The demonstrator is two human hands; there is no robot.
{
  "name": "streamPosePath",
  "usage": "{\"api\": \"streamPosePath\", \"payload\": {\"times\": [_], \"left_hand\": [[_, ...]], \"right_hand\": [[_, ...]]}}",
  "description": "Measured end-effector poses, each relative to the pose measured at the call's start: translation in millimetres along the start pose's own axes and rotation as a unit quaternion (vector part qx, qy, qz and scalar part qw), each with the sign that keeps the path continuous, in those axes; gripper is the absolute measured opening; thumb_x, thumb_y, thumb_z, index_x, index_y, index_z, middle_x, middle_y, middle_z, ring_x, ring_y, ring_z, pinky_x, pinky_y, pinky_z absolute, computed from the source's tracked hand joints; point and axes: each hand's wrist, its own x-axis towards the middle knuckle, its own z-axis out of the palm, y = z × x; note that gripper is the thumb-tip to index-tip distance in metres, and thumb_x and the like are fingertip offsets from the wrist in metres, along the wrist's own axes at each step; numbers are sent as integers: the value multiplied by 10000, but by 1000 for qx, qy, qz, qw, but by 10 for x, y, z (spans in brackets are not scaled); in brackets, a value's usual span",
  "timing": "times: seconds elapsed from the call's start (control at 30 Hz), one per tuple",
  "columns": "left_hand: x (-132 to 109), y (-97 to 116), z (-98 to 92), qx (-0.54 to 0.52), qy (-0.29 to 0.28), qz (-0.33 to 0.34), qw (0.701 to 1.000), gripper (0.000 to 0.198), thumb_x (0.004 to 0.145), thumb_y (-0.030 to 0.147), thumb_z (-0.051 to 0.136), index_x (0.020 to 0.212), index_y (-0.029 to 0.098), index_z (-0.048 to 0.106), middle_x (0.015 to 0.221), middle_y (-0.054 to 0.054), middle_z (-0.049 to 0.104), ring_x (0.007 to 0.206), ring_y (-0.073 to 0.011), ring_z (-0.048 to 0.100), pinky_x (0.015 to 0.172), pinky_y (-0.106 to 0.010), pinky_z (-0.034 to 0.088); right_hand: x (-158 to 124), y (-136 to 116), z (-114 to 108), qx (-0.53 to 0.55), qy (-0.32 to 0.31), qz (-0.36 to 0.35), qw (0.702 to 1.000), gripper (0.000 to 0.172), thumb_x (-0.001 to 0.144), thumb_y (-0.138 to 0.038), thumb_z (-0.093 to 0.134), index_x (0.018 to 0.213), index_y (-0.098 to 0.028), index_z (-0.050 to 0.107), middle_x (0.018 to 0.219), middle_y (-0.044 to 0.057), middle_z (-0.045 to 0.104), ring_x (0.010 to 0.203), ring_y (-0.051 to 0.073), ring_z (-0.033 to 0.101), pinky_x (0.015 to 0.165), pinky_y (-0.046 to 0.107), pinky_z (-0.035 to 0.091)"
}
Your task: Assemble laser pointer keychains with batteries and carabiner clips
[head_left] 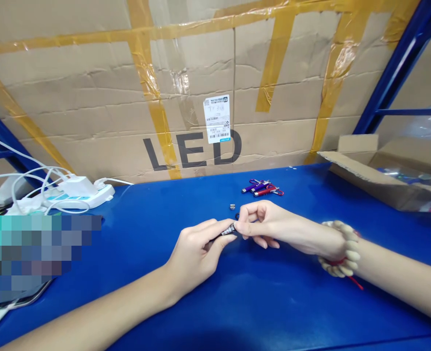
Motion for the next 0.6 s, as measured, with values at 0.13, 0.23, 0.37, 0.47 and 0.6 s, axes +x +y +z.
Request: {"api": "streamPosePath", "payload": {"times": [0.13, 0.23, 0.37, 0.47, 0.6], "left_hand": [[23, 24, -5, 17, 4, -11, 1000, 148, 869, 169, 479, 921, 165, 617, 772, -20, 649, 663, -117, 576, 638, -214, 470], [49, 31, 1, 23, -19, -49, 998, 137, 879, 187, 461, 917, 171, 591, 846, -24, 656, 770, -135, 599, 735, -240, 473], [59, 28, 1, 37, -56, -54, 996, 193, 910, 189, 379, 881, 175, 569, 834, -25, 629, 780, -140, 570, 756, -260, 455], [44, 20, -7, 35, -88, -47, 994, 240, 920, 176, 326, 855, 173, 557, 818, -27, 616, 759, -142, 554, 728, -263, 445], [18, 0, -11, 7, -101, -45, 994, 238, 917, 183, 326, 871, 175, 559, 795, -21, 617, 700, -128, 562, 660, -231, 441]], "right_hand": [[5, 0, -2, -9, 5, -8, 1000, 301, 678, -400, 693, 670, -135, 552, 469, -68, 478, 385, 13, 380, 327, 98, 283], [25, 31, -22, -31, 12, -22, 999, 307, 682, -415, 683, 669, -130, 571, 505, -55, 500, 398, 14, 404, 330, 99, 301], [51, 60, -66, -97, 19, -47, 994, 309, 686, -432, 668, 686, -130, 605, 584, -24, 564, 395, 24, 454, 303, 106, 323], [54, 61, -81, -161, 19, -64, 985, 306, 698, -436, 651, 698, -131, 629, 569, -13, 581, 380, 38, 480, 281, 111, 338], [40, 58, -65, -190, 16, -75, 979, 299, 744, -423, 603, 721, -128, 646, 593, 1, 605, 383, 40, 493, 290, 112, 361]]}}
